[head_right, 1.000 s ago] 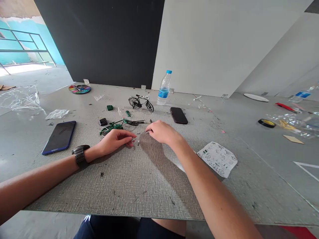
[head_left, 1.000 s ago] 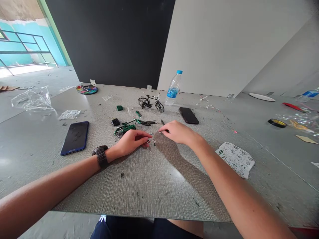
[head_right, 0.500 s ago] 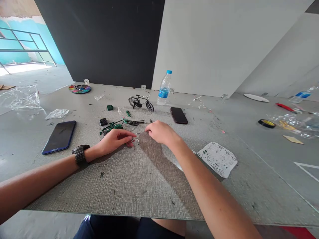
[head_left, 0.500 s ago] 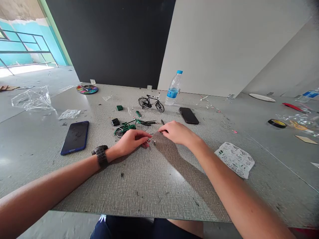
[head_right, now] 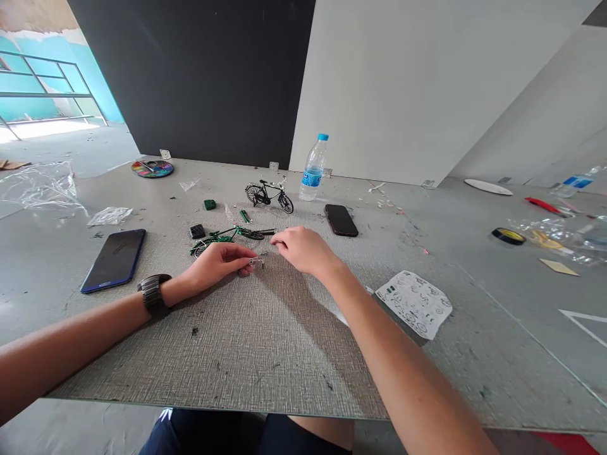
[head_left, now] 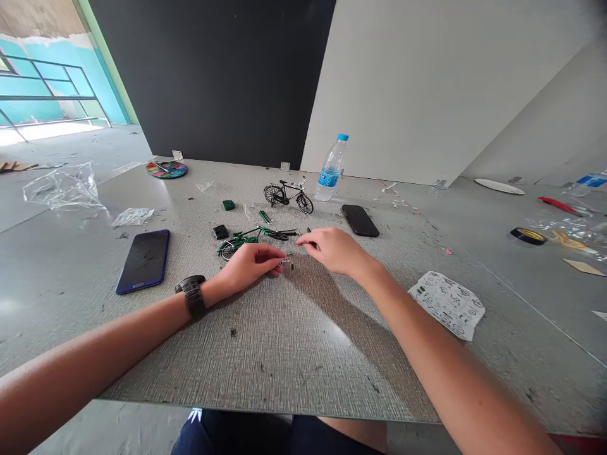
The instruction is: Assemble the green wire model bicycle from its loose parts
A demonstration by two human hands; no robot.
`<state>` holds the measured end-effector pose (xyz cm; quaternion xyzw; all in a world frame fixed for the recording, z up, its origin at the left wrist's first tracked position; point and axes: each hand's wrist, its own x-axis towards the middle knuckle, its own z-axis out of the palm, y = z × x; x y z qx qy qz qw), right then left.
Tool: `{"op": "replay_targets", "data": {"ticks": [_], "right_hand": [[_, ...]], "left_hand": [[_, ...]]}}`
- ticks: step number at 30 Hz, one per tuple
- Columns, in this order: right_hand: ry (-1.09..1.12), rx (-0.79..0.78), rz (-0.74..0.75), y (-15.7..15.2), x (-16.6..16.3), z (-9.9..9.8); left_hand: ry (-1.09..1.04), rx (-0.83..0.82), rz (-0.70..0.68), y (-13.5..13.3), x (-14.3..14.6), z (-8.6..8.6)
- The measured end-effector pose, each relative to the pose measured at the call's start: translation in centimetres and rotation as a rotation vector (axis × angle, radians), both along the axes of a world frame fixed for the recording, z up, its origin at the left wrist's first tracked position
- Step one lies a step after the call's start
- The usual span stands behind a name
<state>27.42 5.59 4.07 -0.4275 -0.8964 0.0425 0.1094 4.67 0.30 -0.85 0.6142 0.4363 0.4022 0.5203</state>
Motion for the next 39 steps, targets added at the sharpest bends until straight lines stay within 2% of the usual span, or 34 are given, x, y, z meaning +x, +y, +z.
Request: {"op": "replay_targets", "data": {"ticks": [5,11,18,28,33,39], "right_hand": [[0.139,0.052,0.071,-0.4,-0.4,0.1],[0.242,0.110,0.142,-1.3,-1.3,-0.3],[0.243,0.085,0.138,-2.4,-2.8,-1.4],[0.252,0.144,0.112,-2.6,-2.9,-1.3],[0.259,0.226,0.137,-2.5,-2.7,-1.6],[0.266,0.281,0.150,-2.5,-2.7,-1.8]], "left_hand": [[-0.109,-0.071,0.080,0.1,-0.1,0.2],[-0.219,0.004,0.234,0.5,-0.1,-0.3],[-0.366,0.003,0.174,0.2,-0.1,-0.3],[-0.565,-0.116,0.156,0.1,-0.2,-0.1],[-0.624,-0.086,0.155,0.1,-0.2,-0.2],[-0.582,-0.018,0.195,0.1,-0.2,-0.1]]}}
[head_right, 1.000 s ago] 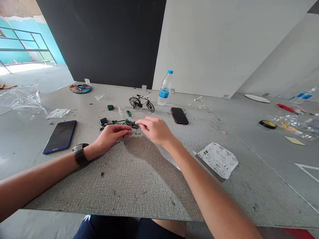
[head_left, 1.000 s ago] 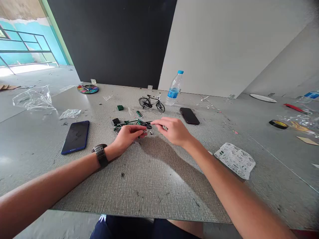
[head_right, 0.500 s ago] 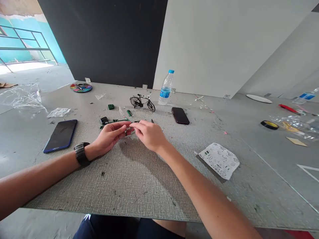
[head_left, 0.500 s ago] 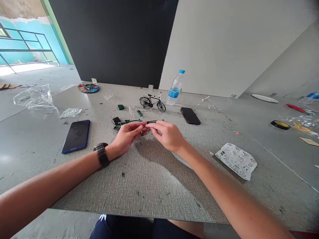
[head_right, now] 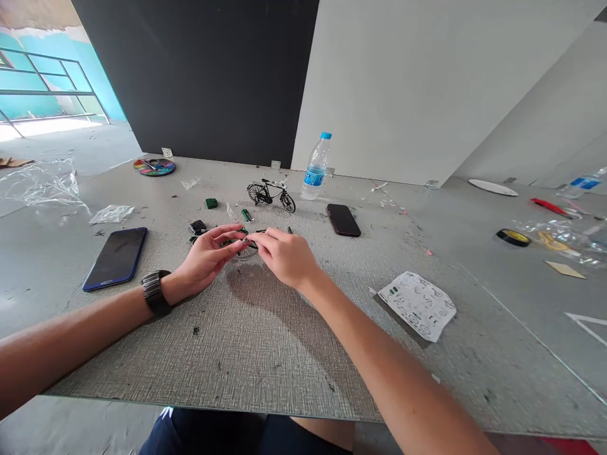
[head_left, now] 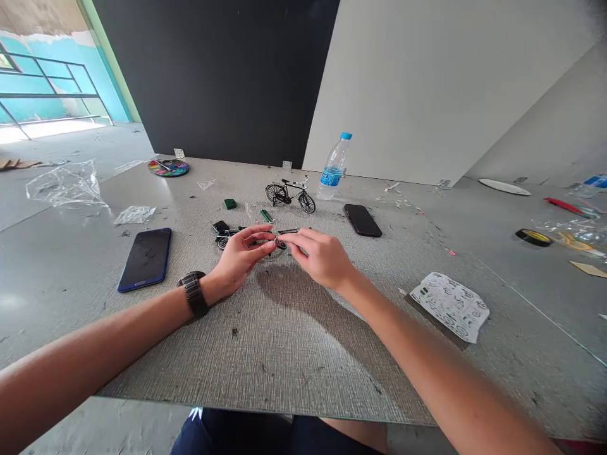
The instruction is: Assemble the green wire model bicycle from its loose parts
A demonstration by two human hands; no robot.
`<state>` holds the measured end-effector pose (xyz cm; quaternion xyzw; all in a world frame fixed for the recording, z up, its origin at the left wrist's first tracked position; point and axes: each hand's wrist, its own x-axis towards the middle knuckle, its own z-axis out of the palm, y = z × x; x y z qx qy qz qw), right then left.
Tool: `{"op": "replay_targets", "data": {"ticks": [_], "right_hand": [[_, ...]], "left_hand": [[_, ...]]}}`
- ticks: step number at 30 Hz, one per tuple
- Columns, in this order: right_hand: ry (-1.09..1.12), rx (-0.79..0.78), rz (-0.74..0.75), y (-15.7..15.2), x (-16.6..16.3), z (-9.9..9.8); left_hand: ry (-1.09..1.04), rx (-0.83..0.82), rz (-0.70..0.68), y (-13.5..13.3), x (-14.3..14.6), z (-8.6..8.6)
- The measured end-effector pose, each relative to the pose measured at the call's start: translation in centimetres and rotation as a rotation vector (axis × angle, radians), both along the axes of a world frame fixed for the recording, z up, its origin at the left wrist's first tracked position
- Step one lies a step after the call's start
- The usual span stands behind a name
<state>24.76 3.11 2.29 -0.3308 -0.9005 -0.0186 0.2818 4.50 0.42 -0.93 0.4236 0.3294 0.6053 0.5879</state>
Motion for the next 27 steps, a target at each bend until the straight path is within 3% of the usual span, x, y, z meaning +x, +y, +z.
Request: {"op": "replay_targets", "data": {"ticks": [10,27], "right_hand": [[-0.103,0.080,-0.031,-0.11,-0.22,-0.15],[-0.072,0.058,-0.047,-0.30,-0.49,-0.30]], "left_hand": [[0.015,0.007,-0.001,0.04,0.08,-0.07],[0.136,0.056,0.070,0.15,0.01,-0.16]]}}
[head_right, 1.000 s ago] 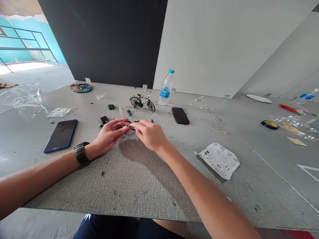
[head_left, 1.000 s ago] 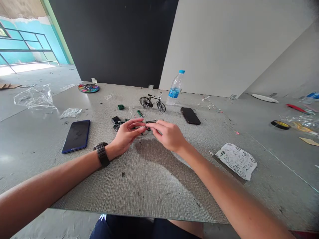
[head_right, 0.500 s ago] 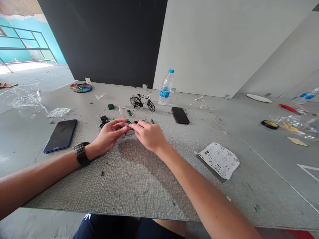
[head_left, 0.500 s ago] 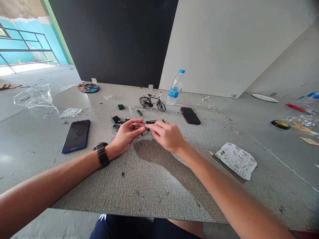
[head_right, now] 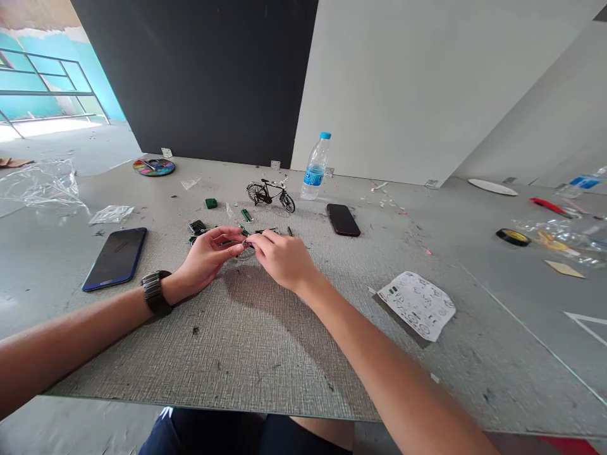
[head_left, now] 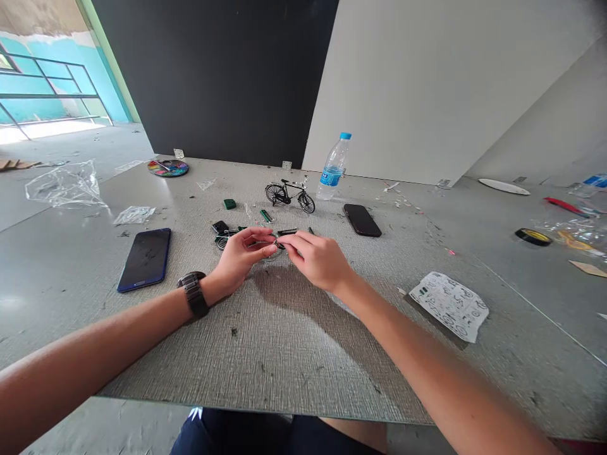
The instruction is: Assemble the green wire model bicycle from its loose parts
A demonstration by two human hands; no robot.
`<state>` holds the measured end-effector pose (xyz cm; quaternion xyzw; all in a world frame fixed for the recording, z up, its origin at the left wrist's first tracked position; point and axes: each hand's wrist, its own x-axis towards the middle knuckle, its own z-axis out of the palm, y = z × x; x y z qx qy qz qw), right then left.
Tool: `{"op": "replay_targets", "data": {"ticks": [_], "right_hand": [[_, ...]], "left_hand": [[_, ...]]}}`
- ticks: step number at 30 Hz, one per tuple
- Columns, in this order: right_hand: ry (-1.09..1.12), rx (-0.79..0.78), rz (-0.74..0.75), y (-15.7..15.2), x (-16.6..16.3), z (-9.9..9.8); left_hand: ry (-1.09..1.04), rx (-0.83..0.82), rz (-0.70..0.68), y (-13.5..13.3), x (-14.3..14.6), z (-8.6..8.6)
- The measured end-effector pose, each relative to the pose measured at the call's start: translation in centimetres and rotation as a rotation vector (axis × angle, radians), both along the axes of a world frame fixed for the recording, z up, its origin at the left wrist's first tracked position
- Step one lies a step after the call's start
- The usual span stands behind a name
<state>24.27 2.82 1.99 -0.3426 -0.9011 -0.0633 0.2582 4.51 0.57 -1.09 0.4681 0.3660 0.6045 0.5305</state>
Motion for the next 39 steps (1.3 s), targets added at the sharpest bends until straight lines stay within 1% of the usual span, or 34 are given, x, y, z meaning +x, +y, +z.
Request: {"op": "replay_targets", "data": {"ticks": [4,8,13,18,20,24,30,32,36,39], "right_hand": [[0.023,-0.028,0.008,-0.10,-0.04,0.10],[0.064,-0.105,0.041,-0.14,-0.13,0.18],[0.098,-0.199,0.004,-0.08,-0.34,0.06],[0.154,-0.182,0.082,0.00,-0.42,0.11],[0.174,-0.200,0.074,0.03,-0.41,0.09],[0.187,-0.283,0.063,0.00,-0.42,0.01],[0.239,-0.258,0.105,0.07,-0.42,-0.04],[0.265,-0.278,0.091,0.11,-0.41,-0.07],[0.244,-0.357,0.067,0.11,-0.47,-0.08],[0.244,-0.325,0.100,0.02,-0.54,0.02]], "left_hand": [[0.031,-0.003,0.002,-0.07,-0.01,0.13],[0.100,0.007,0.037,-0.16,-0.06,0.34],[0.152,0.041,0.076,-0.22,-0.06,0.46],[0.174,0.075,0.099,-0.12,-0.09,0.31],[0.184,0.083,0.100,-0.08,-0.10,0.27],[0.195,0.087,0.103,-0.12,-0.09,0.38],[0.194,0.076,0.106,-0.21,-0.10,0.50],[0.201,0.081,0.100,-0.18,-0.12,0.46],[0.215,0.095,0.094,-0.20,-0.08,0.46],[0.229,0.115,0.082,-0.33,0.02,0.55]]}}
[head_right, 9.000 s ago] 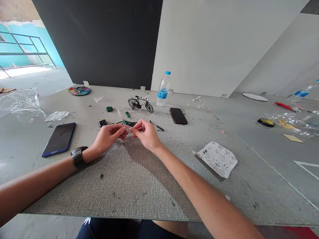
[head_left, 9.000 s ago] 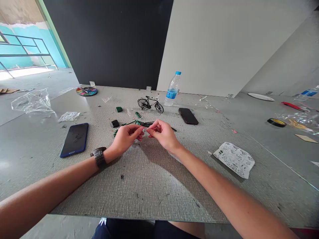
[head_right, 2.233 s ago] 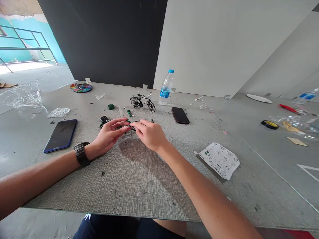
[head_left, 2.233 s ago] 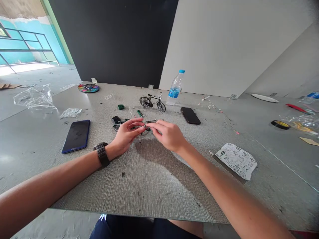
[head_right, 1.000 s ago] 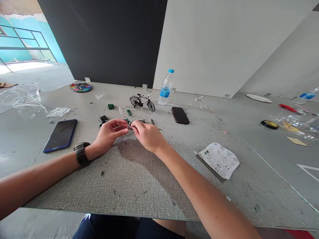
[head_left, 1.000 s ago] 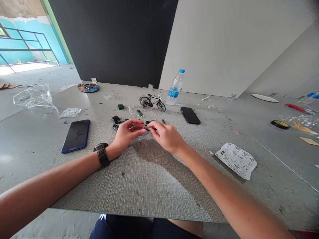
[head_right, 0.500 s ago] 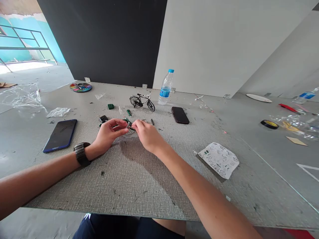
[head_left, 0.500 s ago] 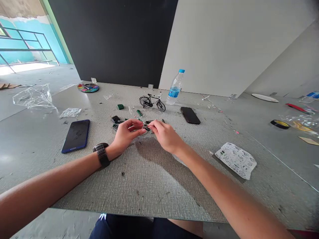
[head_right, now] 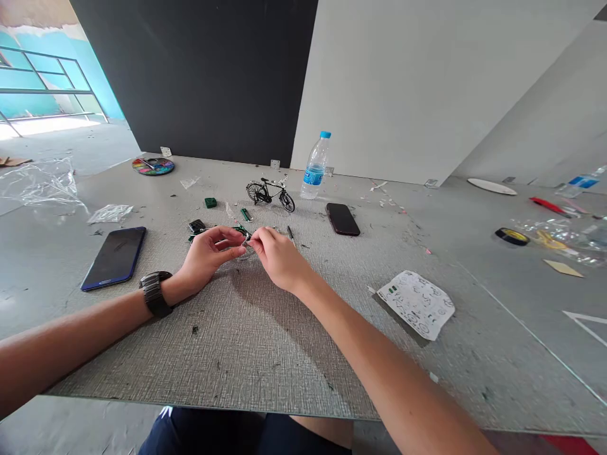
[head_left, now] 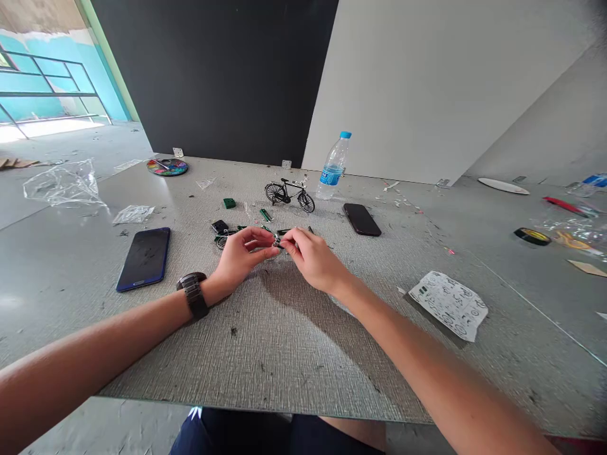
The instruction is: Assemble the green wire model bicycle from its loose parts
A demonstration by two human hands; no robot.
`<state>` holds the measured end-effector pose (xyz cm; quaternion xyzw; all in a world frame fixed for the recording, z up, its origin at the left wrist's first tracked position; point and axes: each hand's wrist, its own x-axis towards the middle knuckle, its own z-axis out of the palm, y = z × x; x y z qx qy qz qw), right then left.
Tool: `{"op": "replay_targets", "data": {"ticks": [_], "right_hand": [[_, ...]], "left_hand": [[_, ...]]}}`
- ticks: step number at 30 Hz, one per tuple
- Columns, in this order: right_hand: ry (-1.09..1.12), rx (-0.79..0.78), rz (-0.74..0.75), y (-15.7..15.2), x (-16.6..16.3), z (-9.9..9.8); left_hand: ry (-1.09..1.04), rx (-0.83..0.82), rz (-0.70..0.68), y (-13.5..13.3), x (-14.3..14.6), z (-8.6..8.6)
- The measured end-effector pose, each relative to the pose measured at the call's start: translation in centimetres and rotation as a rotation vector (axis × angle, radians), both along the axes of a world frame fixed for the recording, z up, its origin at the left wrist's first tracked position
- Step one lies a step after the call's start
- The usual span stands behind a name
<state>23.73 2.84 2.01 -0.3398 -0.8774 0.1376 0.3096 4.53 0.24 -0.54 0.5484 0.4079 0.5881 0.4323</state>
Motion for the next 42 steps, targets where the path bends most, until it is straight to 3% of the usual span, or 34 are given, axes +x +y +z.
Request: {"op": "replay_targets", "data": {"ticks": [10,20,26,32,42], "right_hand": [[0.006,0.017,0.053,-0.17,0.08,0.04],[0.059,-0.019,-0.041,0.08,-0.05,-0.05],[0.026,0.015,0.011,0.02,0.05,-0.19],[-0.010,0.047,-0.036,0.29,0.18,-0.27],[0.003,-0.004,-0.028,0.08,0.08,-0.10]], "left_hand": [[0.006,0.004,0.008,0.10,0.00,-0.09],[0.000,-0.006,0.006,0.00,-0.02,0.06],[0.005,-0.010,0.018,0.09,-0.07,-0.11],[0.015,0.016,0.005,0.10,-0.11,-0.15],[0.075,0.055,0.026,0.00,-0.10,0.02]]}}
